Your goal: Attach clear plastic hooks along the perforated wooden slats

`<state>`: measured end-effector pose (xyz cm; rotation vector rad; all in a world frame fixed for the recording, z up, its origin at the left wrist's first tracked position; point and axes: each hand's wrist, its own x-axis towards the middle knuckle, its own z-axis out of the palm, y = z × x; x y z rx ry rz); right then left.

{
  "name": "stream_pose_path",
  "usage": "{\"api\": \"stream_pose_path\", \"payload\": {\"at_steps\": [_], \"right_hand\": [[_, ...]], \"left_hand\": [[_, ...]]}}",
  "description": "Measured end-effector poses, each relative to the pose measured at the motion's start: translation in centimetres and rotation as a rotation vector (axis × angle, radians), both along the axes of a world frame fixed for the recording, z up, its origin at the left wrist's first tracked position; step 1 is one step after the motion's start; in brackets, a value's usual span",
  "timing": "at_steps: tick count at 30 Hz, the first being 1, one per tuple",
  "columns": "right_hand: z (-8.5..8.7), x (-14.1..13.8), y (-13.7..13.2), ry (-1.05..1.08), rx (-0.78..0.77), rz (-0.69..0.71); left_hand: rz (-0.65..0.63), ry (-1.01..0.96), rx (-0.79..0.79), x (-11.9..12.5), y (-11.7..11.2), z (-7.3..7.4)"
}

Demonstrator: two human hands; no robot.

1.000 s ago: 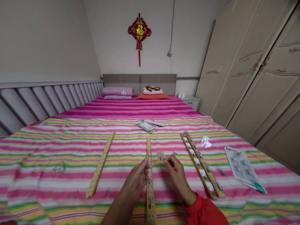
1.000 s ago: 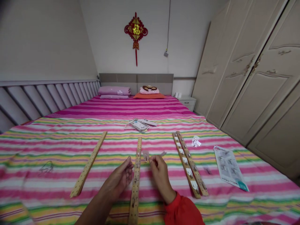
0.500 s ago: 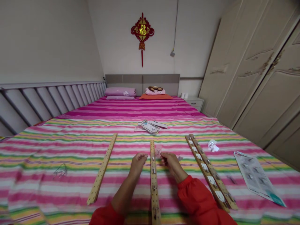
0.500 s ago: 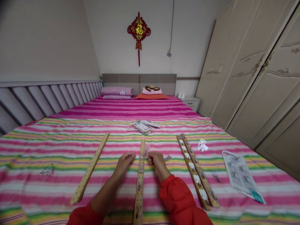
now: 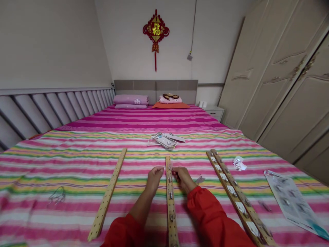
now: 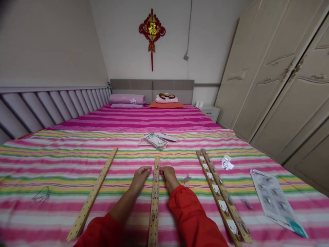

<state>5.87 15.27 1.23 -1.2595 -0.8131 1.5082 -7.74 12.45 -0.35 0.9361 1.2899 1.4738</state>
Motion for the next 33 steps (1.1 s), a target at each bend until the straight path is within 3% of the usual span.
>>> {"api": "stream_pose_path", "payload": {"at_steps": [7, 22, 33], "right_hand": [[-0.1, -0.3, 0.2, -0.037, -0.004, -0.002], [0.2, -0.9, 0.3, -0.084, -0.042, -0.037], [0.4, -1.2, 0.1, -0.1, -0.027, -0.057]], "left_hand": [[0.005, 0.057, -0.013, 0.5, 0.7, 0.1], [0.0, 0.216, -0.026, 0.5, 2.1, -1.9], [-0.005, 0.346, 0.011, 0.7, 2.7, -2.5]]}}
